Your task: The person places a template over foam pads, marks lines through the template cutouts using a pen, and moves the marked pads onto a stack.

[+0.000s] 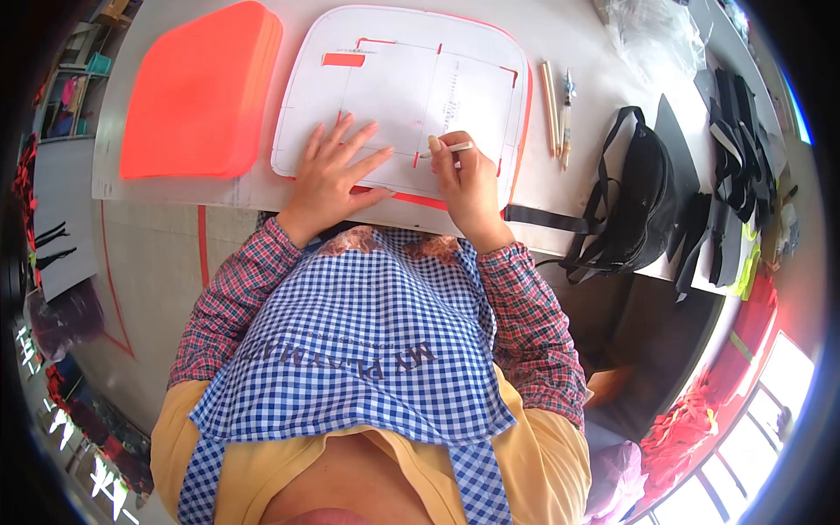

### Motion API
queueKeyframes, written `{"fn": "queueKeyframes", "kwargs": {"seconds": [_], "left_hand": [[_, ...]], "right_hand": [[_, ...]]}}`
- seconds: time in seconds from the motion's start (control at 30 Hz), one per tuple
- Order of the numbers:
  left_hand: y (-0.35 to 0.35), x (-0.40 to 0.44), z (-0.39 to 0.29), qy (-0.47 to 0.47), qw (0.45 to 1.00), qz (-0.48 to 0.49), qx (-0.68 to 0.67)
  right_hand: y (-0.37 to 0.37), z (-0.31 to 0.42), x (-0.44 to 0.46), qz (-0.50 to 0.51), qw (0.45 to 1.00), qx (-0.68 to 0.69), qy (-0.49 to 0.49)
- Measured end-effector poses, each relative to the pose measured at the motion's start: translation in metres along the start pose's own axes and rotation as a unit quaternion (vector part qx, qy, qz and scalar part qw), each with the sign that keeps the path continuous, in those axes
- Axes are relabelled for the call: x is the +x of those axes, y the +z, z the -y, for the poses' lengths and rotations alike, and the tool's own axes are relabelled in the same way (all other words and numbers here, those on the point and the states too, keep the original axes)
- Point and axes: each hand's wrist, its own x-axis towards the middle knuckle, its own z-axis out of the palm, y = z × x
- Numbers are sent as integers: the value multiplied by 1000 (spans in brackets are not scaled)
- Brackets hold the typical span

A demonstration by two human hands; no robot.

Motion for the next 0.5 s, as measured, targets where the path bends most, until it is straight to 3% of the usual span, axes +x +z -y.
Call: {"fn": "queueKeyframes", "kwargs": {"seconds": [0.3, 0.4, 0.5], "left_hand": [[3, -1, 0, 2, 1000, -16, 6], [3, 0, 0, -2, 1000, -10, 4], [1, 1, -1, 0, 1000, -7, 4]], "right_hand": [[10, -4, -1, -26, 994, -69, -86], [7, -8, -1, 12, 995, -62, -73], [-3, -5, 7, 5, 994, 91, 60]]}}
